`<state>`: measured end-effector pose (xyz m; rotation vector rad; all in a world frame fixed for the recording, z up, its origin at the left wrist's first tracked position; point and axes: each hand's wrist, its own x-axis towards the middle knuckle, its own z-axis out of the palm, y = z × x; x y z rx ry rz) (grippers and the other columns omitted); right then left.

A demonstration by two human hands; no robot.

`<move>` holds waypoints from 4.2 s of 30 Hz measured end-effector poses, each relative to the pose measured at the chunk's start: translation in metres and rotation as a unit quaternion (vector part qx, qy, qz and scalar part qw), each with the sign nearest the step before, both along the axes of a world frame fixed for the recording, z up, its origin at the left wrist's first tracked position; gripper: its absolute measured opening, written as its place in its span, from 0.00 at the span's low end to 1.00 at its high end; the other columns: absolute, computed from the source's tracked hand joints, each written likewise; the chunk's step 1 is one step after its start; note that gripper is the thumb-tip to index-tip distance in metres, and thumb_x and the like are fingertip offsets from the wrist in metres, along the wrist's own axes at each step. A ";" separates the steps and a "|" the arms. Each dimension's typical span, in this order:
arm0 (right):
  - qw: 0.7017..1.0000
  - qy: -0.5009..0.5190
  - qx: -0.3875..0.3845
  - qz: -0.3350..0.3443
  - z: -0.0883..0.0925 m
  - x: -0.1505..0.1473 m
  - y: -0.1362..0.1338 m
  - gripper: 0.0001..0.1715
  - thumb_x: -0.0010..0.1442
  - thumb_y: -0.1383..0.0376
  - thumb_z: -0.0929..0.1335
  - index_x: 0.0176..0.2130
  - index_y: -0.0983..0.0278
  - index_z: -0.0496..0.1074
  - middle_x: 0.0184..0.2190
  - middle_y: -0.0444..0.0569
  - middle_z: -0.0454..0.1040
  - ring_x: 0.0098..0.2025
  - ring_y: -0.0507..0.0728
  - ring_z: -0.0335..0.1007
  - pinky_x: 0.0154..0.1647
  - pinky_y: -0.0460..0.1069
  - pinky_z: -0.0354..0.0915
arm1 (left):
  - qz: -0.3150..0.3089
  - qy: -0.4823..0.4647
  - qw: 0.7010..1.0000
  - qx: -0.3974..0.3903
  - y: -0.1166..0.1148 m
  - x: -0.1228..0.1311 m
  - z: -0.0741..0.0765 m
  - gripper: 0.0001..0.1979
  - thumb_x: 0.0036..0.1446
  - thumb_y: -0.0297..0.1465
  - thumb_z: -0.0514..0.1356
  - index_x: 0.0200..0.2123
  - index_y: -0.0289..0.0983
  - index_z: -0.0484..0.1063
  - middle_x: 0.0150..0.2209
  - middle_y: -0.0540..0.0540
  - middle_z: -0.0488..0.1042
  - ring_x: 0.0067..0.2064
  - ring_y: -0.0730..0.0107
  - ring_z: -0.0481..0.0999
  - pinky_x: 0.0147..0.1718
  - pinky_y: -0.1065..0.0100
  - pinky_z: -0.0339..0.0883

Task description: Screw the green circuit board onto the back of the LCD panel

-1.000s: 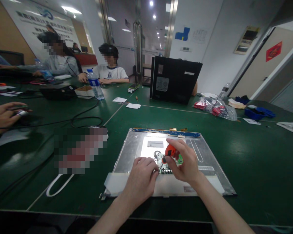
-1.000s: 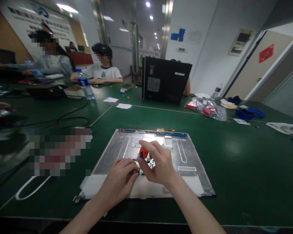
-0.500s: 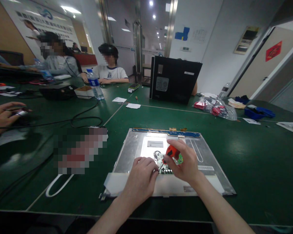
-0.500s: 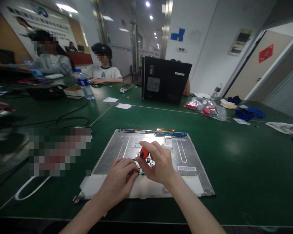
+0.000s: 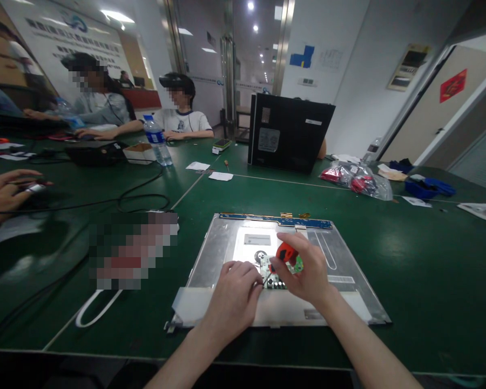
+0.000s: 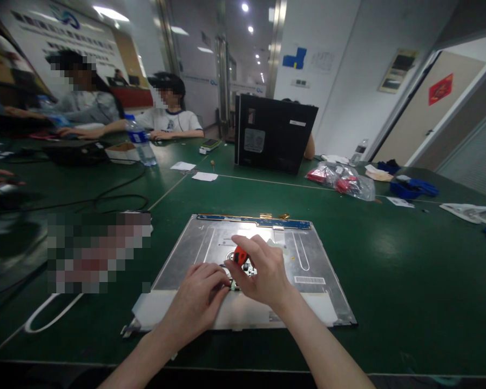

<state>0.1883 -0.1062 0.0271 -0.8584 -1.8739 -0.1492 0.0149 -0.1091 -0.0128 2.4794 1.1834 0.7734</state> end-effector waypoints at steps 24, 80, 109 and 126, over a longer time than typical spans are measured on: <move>0.996 0.009 -0.049 0.073 0.000 0.004 -0.001 0.29 0.58 0.69 0.61 0.59 0.62 0.55 0.33 0.46 0.70 0.27 0.52 0.66 0.25 0.48 0.64 | -0.004 -0.002 1.000 0.001 0.000 0.000 0.002 0.06 0.54 0.22 0.54 0.31 0.38 0.68 0.33 0.48 0.71 0.39 0.64 0.69 0.44 0.58 0.57; 0.998 0.002 -0.038 0.041 -0.001 0.003 -0.002 0.29 0.57 0.69 0.61 0.58 0.62 0.56 0.28 0.43 0.68 0.23 0.51 0.63 0.22 0.47 0.61 | -0.006 0.008 1.000 0.017 0.002 0.000 -0.002 0.08 0.54 0.21 0.53 0.30 0.38 0.68 0.33 0.48 0.72 0.38 0.64 0.69 0.43 0.59 0.58; 0.997 0.002 -0.046 0.056 0.000 0.004 -0.002 0.27 0.59 0.67 0.61 0.58 0.63 0.56 0.30 0.45 0.69 0.25 0.52 0.65 0.24 0.48 0.62 | 0.011 0.001 1.000 0.016 0.002 0.000 -0.002 0.06 0.54 0.21 0.55 0.30 0.38 0.68 0.33 0.49 0.71 0.38 0.64 0.69 0.43 0.60 0.56; 0.997 0.003 -0.047 0.061 0.000 0.005 -0.002 0.27 0.58 0.67 0.60 0.57 0.63 0.57 0.29 0.45 0.70 0.25 0.52 0.65 0.24 0.48 0.62 | 0.012 0.004 1.000 0.018 0.001 0.000 0.000 0.06 0.54 0.21 0.55 0.30 0.38 0.68 0.33 0.49 0.71 0.38 0.64 0.69 0.43 0.60 0.56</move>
